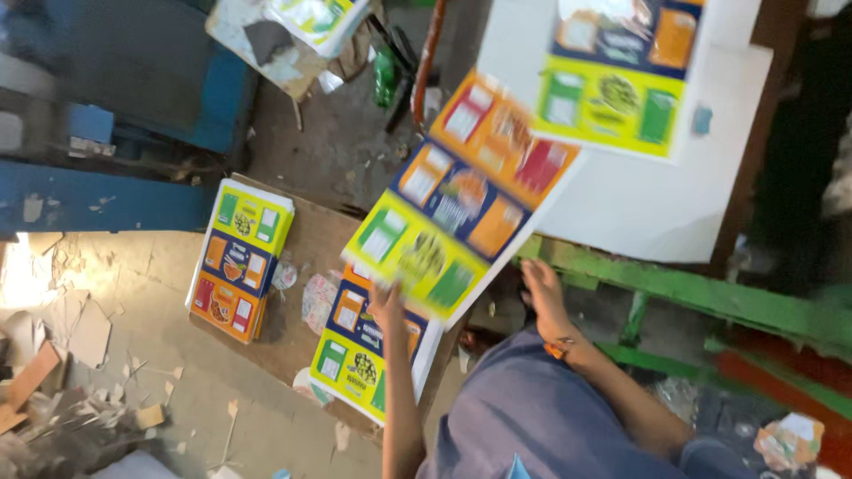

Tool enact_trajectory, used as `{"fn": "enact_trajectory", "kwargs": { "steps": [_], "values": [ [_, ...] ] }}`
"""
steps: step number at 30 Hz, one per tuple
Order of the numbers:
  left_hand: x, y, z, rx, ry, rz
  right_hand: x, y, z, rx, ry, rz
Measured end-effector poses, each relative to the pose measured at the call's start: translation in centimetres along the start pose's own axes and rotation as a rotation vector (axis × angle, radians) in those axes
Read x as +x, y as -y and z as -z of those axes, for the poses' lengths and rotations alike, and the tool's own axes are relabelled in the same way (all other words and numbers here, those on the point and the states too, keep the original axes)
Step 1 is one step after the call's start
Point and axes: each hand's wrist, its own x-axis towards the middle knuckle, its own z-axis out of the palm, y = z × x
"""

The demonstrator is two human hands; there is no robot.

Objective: The person repeatedly picks up a printed cardboard box from a table, lifts it, and places it onto a growing stack. The action is performed one at a time in a repetitive loop.

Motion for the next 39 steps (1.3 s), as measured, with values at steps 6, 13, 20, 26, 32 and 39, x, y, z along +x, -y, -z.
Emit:
{"fn": "enact_trajectory", "kwargs": {
  "steps": [6,13,20,26,32,39],
  "values": [
    [-6.8,1.6,19.0,-0.13,-0.247,-0.09,2.6,-2.2,-1.0,-0.913,0.188,0.638],
    [-10.0,4.5,26.6,0.003,-0.612,-0.135,4.2,-4.0,-12.9,-0.273,0.473,0.571],
    [-8.4,8.1,27.6,0.368,-0.798,0.019,5.2,-6.5,-15.1,-0.972,0.316,0.956],
    [-6.6,9.6,28.4,0.384,-0.842,0.077,6.5,-7.7,-17.3,-1.011,0.303,0.873],
    [-5.0,10.5,28.4,0.867,-0.904,-0.009,7.1,-7.6,-18.7,-1.185,0.249,1.033],
    [-4.3,10.2,26.8,0.603,-0.839,0.286,8.0,-8.9,-18.8,-1.259,0.375,1.04]
  ]
}}
